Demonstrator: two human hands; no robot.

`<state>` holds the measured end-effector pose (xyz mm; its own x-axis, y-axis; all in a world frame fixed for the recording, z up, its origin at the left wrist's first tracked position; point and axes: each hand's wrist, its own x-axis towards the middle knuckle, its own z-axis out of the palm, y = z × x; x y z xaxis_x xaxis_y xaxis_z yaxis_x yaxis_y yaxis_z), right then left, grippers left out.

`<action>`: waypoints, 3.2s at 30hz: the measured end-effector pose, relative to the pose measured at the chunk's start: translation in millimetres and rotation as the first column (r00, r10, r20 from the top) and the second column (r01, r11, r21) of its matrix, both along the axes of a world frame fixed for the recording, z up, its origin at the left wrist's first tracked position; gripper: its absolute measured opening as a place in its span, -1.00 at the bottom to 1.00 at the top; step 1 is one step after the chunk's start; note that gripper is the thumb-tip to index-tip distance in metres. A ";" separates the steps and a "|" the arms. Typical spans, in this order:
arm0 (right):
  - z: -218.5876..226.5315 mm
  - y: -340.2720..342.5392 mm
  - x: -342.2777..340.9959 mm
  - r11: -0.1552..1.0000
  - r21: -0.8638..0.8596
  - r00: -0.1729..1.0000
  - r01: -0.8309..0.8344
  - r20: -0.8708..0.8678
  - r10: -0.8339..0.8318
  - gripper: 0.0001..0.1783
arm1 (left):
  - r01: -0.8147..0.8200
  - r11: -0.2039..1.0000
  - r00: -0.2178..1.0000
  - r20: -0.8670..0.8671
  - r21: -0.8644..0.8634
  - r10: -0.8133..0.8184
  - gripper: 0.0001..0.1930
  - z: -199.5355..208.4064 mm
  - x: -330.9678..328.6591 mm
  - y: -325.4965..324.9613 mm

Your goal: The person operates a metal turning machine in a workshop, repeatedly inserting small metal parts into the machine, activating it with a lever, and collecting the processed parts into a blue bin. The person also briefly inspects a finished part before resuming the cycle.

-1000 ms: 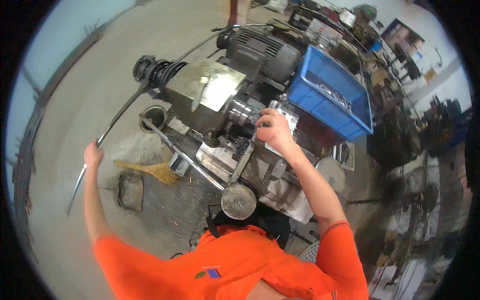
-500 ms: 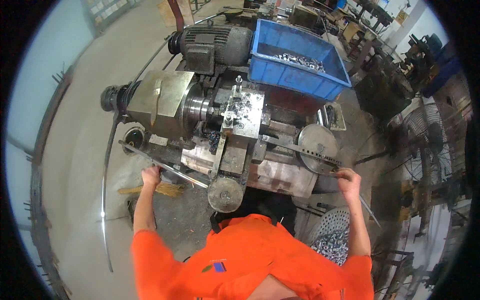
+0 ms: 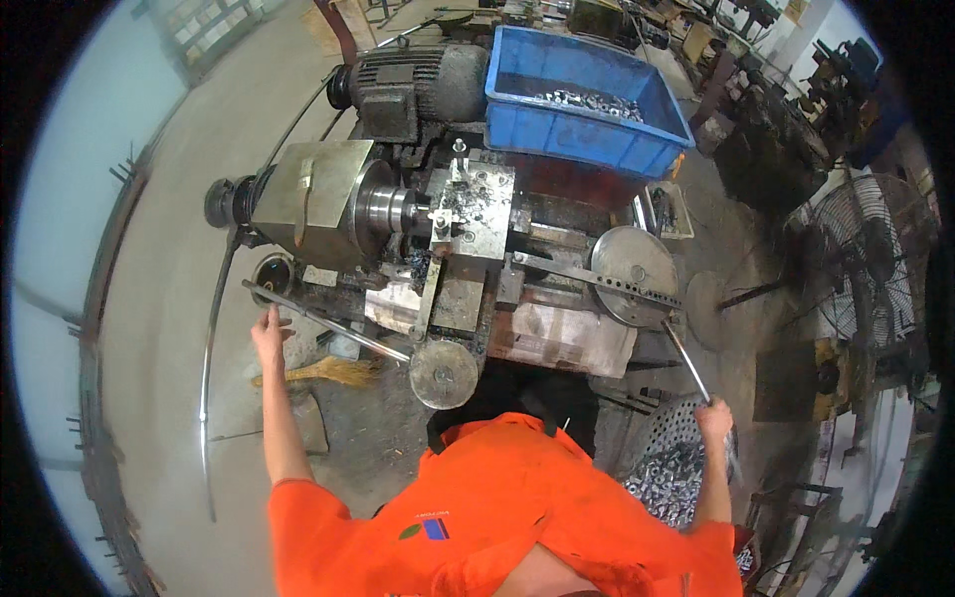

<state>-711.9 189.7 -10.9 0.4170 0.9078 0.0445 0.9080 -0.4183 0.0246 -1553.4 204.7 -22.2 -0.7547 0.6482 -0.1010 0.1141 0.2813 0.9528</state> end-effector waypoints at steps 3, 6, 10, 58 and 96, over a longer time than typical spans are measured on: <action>18.7 -41.4 -55.6 0.995 -0.102 0.931 0.023 -0.361 -0.059 -0.65 | -0.088 0.996 0.980 0.177 -0.003 0.087 -0.57 37.1 45.6 15.4; 13.5 -65.1 -104.1 0.992 0.082 0.650 0.094 -0.760 0.001 -0.75 | -0.122 0.991 0.992 0.024 -0.047 0.123 -0.65 21.3 65.7 33.8; -9.9 -79.1 -115.1 0.996 0.026 0.544 0.084 -0.839 -0.024 -0.77 | -0.129 0.992 0.992 -0.016 0.011 0.129 -0.77 9.9 66.1 41.4; 41.8 6.3 -159.6 0.866 0.328 0.680 -0.376 -0.537 0.499 -0.61 | 0.151 0.871 0.302 -0.817 -0.468 -0.491 -0.71 -204.8 29.6 -9.6; 149.3 226.1 -530.0 0.302 0.215 0.241 -0.929 -0.268 0.933 -0.72 | -0.451 0.742 0.766 -0.642 -0.496 0.037 -0.33 63.5 -99.0 -161.3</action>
<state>-1241.9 415.8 138.4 -0.7302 0.6716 0.1254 0.6140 0.7256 -0.3106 -1652.3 43.4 41.4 -0.9167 0.3857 0.1040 0.3970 0.8505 0.3449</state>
